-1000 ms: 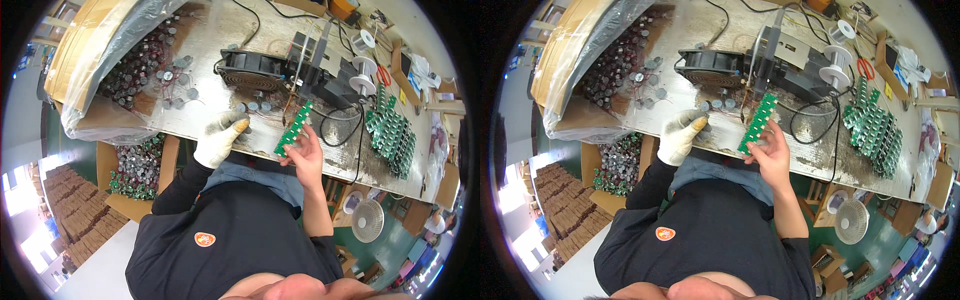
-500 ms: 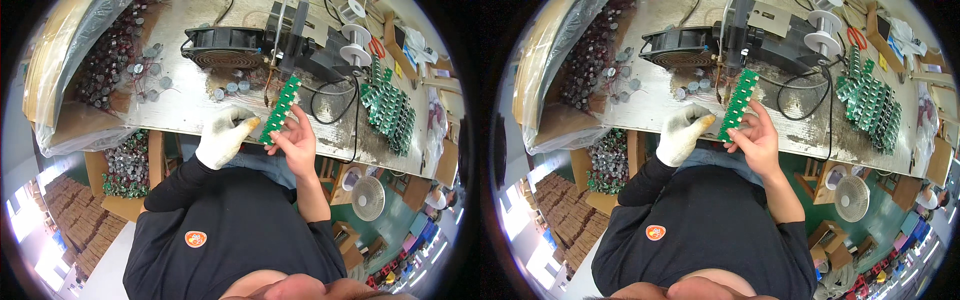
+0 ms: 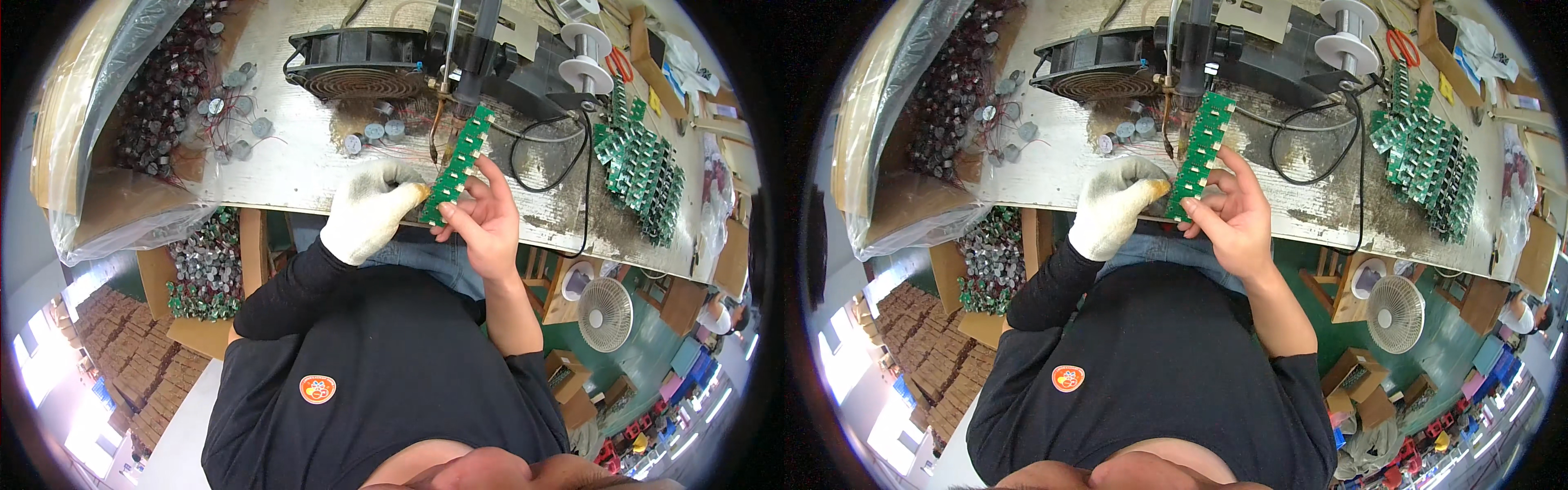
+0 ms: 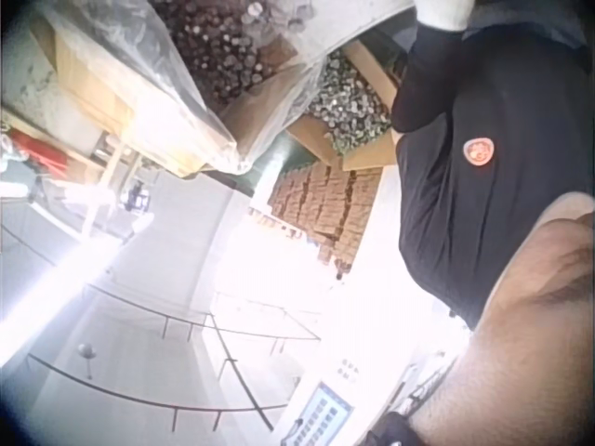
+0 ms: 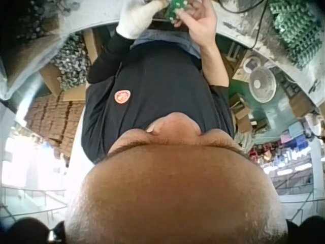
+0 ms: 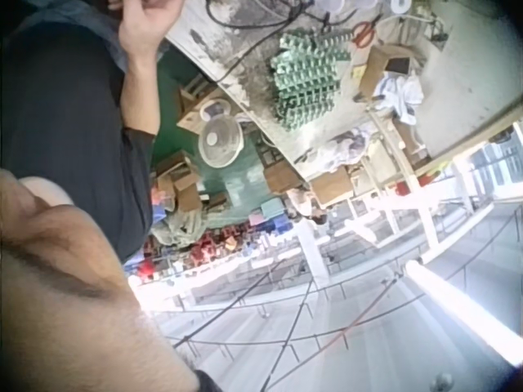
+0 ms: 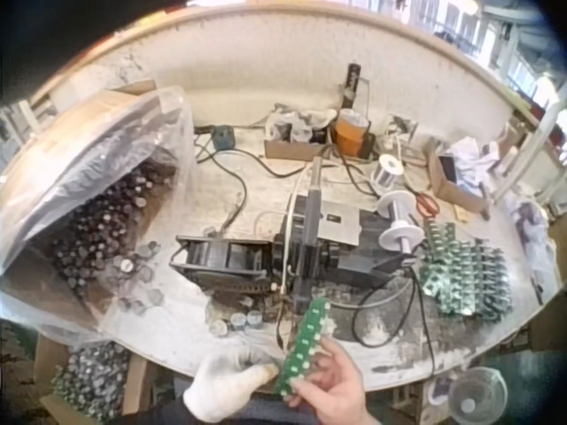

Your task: The person walks across the workshop to a workbench, picks up circuit boards and wired components, and solders the components onto the circuit boards using a soldering iron.

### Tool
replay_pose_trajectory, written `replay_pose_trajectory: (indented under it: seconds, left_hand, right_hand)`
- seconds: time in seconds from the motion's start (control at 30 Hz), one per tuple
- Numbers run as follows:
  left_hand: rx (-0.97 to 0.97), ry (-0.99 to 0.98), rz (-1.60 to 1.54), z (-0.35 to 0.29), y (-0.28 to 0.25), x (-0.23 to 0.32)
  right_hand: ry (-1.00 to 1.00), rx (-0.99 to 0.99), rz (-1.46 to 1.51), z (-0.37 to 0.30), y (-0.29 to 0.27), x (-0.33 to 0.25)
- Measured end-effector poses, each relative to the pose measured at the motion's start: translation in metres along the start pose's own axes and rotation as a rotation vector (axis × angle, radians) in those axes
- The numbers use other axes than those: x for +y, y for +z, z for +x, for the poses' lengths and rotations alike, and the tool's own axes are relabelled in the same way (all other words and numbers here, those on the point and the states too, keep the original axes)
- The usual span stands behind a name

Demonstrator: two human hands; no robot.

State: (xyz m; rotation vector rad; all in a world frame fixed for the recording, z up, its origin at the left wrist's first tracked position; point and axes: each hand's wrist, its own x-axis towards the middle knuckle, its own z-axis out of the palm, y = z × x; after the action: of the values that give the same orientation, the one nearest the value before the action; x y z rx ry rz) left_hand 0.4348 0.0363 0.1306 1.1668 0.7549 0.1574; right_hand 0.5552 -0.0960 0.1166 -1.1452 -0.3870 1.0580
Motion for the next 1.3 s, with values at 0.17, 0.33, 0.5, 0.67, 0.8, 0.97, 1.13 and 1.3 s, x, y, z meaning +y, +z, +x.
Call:
replay_pose_trajectory:
  seconds: [0.17,0.33,0.5,0.67,0.8,0.97,1.13,1.3]
  left_hand:
    - [0.029,0.024,0.141,0.0033,0.0019,0.0075]
    - [0.057,0.080,0.037,0.0067,0.0031,0.0026]
    - [0.064,0.069,0.068,0.0067,0.0030,0.0070]
    - [0.051,0.081,0.037,0.0061,0.0041,0.0089]
    - [0.069,0.095,0.099,0.0079,0.0029,0.0030]
    - [0.064,0.098,0.117,0.0064,0.0056,0.0022]
    - [0.080,0.080,0.067,0.0057,0.0064,0.0031]
    - [0.074,0.081,0.104,0.0085,0.0042,0.0059]
  right_hand:
    - [-0.017,0.015,0.007,0.0017,-0.0005,0.0015]
    - [-0.030,0.021,0.015,0.0031,0.0006,-0.0001]
    - [-0.036,0.020,0.011,0.0041,0.0013,-0.0009]
    - [-0.058,0.018,-0.006,0.0044,0.0029,-0.0046]
    - [-0.047,0.010,-0.004,0.0036,0.0005,-0.0013]
    - [-0.049,0.038,0.001,0.0013,-0.0009,0.0027]
    - [-0.044,0.036,0.006,0.0009,-0.0002,0.0019]
    - [-0.035,0.048,0.005,0.0040,0.0016,-0.0022]
